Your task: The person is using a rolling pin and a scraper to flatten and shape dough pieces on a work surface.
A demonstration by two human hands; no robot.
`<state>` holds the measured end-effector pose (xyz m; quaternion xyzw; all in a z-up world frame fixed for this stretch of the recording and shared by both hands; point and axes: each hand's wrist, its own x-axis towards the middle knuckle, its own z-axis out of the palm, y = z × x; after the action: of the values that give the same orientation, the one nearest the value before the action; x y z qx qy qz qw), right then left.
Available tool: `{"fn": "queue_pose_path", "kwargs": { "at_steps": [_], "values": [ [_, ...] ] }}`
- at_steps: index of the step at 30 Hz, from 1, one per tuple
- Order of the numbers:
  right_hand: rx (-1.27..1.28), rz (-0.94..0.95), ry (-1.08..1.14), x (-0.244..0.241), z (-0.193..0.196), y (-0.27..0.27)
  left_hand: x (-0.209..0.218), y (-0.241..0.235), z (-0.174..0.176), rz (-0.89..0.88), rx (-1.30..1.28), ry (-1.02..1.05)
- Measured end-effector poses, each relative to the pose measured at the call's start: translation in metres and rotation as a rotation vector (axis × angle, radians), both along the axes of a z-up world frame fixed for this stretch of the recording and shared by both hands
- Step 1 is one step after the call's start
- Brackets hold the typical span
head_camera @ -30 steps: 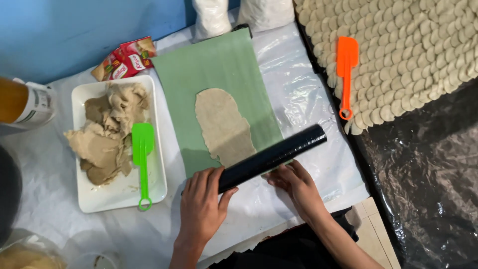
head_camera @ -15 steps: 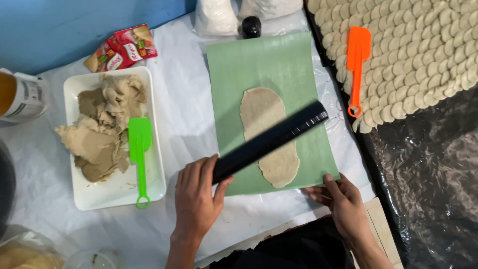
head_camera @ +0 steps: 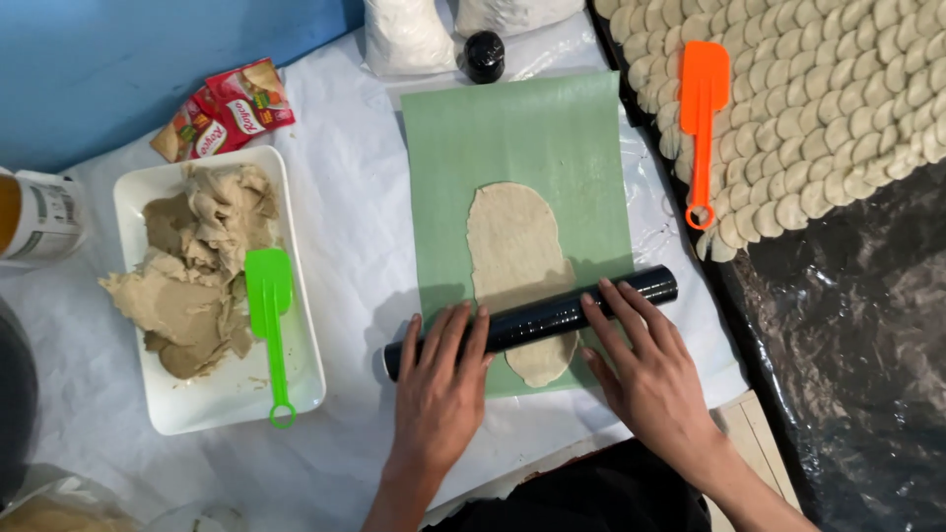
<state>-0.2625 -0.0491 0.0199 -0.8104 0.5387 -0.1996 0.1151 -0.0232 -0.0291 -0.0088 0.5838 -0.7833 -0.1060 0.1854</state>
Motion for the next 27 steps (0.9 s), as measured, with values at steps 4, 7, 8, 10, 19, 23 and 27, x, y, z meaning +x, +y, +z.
{"fn": "queue_pose_path", "kwargs": {
  "at_steps": [4,7,8,10,19,23,27],
  "values": [
    [-0.047,-0.005,0.17,0.006,-0.024,-0.022,-0.015,-0.013,-0.016,0.08,0.022,-0.083],
    [-0.053,0.006,0.198,0.009,-0.031,-0.05,-0.018,-0.044,-0.016,0.141,0.017,-0.068],
    [-0.05,0.023,0.173,0.011,-0.032,-0.061,-0.017,-0.056,-0.017,0.155,-0.004,-0.102],
    [-0.042,0.048,0.142,0.015,-0.034,-0.082,-0.012,-0.078,-0.016,0.176,-0.019,-0.143],
    [-0.095,0.011,0.18,0.023,-0.033,-0.111,-0.007,-0.106,-0.007,0.18,-0.062,-0.083],
    [-0.051,0.028,0.142,0.012,-0.031,-0.062,-0.014,-0.058,-0.011,0.134,-0.02,-0.088],
    [0.03,0.062,0.148,-0.002,-0.035,-0.036,-0.012,-0.016,-0.021,0.116,-0.047,0.08]
  ]
}}
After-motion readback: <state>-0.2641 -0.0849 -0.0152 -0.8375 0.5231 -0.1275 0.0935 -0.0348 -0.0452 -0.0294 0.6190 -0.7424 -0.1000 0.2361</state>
